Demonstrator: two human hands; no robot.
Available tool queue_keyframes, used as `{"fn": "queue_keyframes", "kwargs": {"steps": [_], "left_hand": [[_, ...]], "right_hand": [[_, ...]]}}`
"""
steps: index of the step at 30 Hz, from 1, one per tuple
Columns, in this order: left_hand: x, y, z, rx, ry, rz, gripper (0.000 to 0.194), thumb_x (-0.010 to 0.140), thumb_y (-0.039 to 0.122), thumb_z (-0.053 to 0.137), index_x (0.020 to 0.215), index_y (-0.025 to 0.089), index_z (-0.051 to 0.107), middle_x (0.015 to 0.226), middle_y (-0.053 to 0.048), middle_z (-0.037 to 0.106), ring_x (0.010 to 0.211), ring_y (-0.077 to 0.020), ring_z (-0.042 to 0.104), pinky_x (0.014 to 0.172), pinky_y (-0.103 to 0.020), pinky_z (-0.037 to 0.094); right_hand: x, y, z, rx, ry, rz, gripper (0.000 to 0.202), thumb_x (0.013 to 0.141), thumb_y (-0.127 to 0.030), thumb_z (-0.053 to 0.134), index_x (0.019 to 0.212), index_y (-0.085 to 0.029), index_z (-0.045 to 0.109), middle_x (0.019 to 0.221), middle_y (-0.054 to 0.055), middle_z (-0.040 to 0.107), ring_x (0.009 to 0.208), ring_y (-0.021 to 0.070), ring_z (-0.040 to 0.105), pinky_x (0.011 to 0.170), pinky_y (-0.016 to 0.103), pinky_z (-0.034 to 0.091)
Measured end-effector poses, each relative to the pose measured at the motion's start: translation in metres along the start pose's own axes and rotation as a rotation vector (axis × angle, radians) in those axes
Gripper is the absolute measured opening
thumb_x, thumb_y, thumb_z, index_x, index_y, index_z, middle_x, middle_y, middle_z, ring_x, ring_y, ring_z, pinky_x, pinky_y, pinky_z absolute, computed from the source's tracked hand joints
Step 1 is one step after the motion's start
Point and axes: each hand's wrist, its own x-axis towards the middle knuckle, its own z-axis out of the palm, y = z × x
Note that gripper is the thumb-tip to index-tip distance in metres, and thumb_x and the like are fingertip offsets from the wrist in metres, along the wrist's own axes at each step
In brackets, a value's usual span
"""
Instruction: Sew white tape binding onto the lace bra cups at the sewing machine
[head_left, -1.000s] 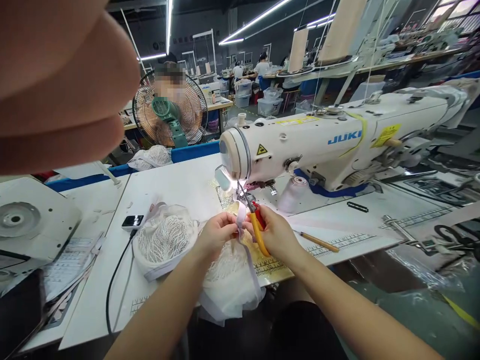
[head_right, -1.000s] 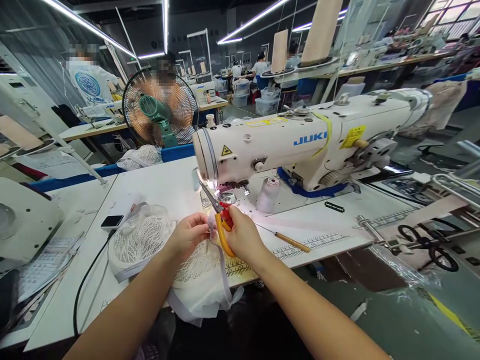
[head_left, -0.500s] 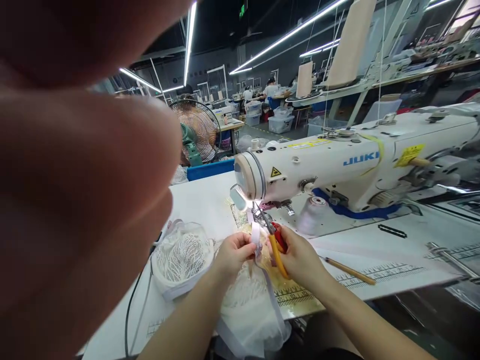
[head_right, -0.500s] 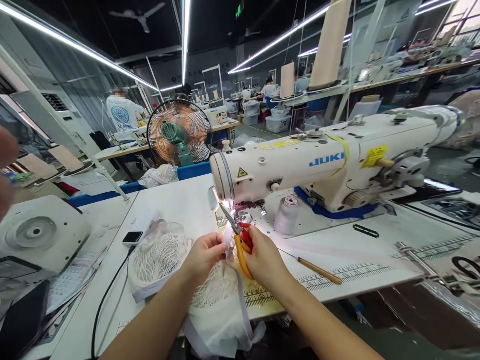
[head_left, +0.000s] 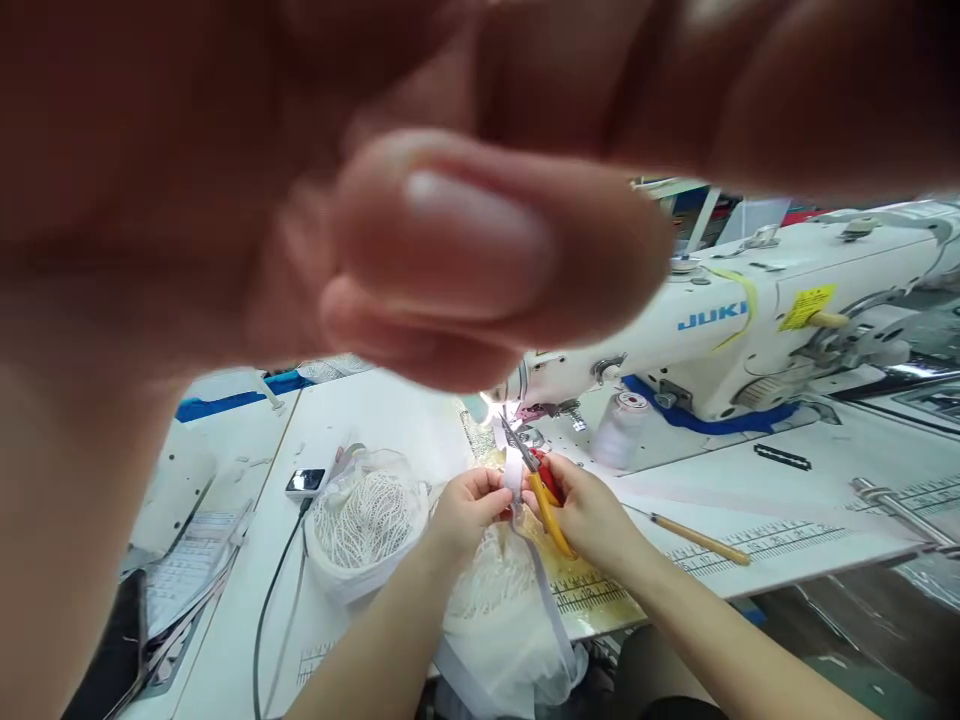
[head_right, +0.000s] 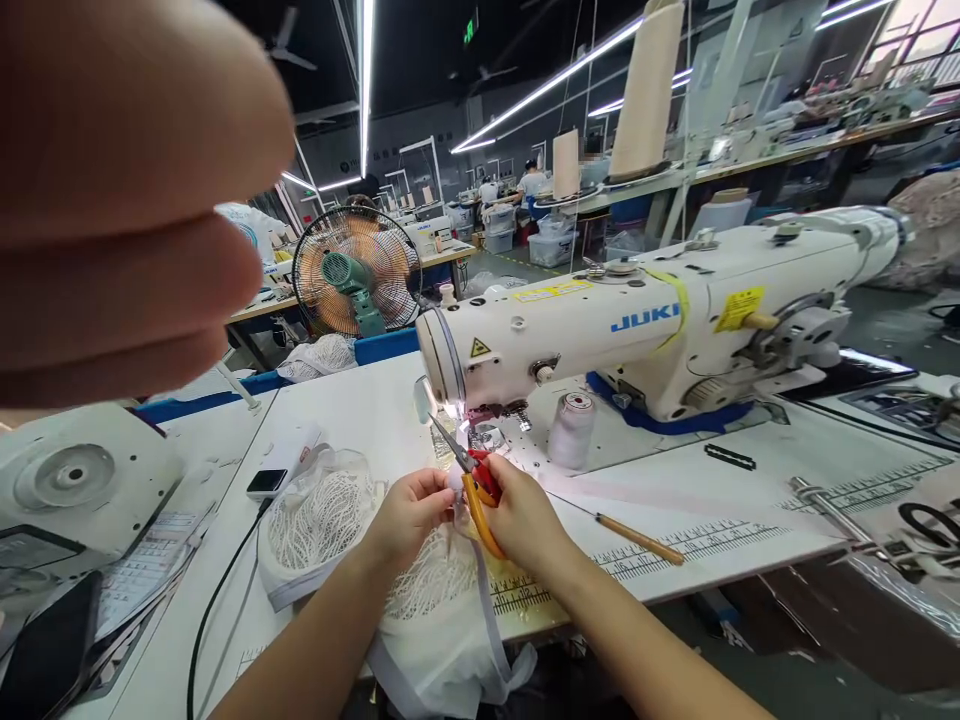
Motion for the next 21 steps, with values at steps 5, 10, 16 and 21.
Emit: {"fn": "queue_keyframes", "kwargs": {"steps": [5,10,16,21], "left_hand": [[0.006,-0.012,-0.001,0.054,-0.019,0.001,0.025,0.06,0.03,0.071,0.065,0.012,0.055,0.062,-0.001,0.056,0.057,-0.0102,0.051,0.061,-0.026,0.042],[0.005,-0.011,-0.001,0.047,0.015,0.01,0.021,0.059,0.025,0.069,0.062,0.013,0.053,0.059,0.002,0.052,0.055,-0.0083,0.049,0.058,-0.024,0.041],[0.0,0.003,-0.001,0.115,0.075,0.026,0.014,0.063,0.023,0.065,0.064,0.013,0.054,0.059,0.001,0.053,0.056,-0.0079,0.049,0.055,-0.021,0.039],[-0.004,0.009,0.004,0.219,0.07,0.077,0.008,0.067,0.02,0.061,0.07,0.014,0.057,0.061,0.002,0.055,0.054,-0.0076,0.048,0.05,-0.019,0.036]], "right_hand": [[0.001,0.011,0.0,0.082,-0.056,0.012,0.015,0.069,-0.033,0.048,0.067,-0.021,0.039,0.064,-0.001,0.05,0.059,0.0141,0.047,0.052,0.025,0.037],[0.0,0.012,0.002,-0.01,0.029,0.013,0.017,0.067,-0.032,0.05,0.064,-0.021,0.037,0.058,-0.003,0.045,0.053,0.0129,0.043,0.048,0.024,0.034],[-0.009,0.003,0.0,-0.039,0.126,-0.091,0.019,0.069,-0.031,0.052,0.064,-0.022,0.035,0.057,-0.004,0.043,0.051,0.0114,0.041,0.047,0.022,0.034],[-0.013,-0.005,0.001,-0.125,0.084,-0.245,0.02,0.067,-0.023,0.051,0.062,-0.022,0.031,0.057,-0.004,0.043,0.05,0.0112,0.039,0.044,0.021,0.029]]}}
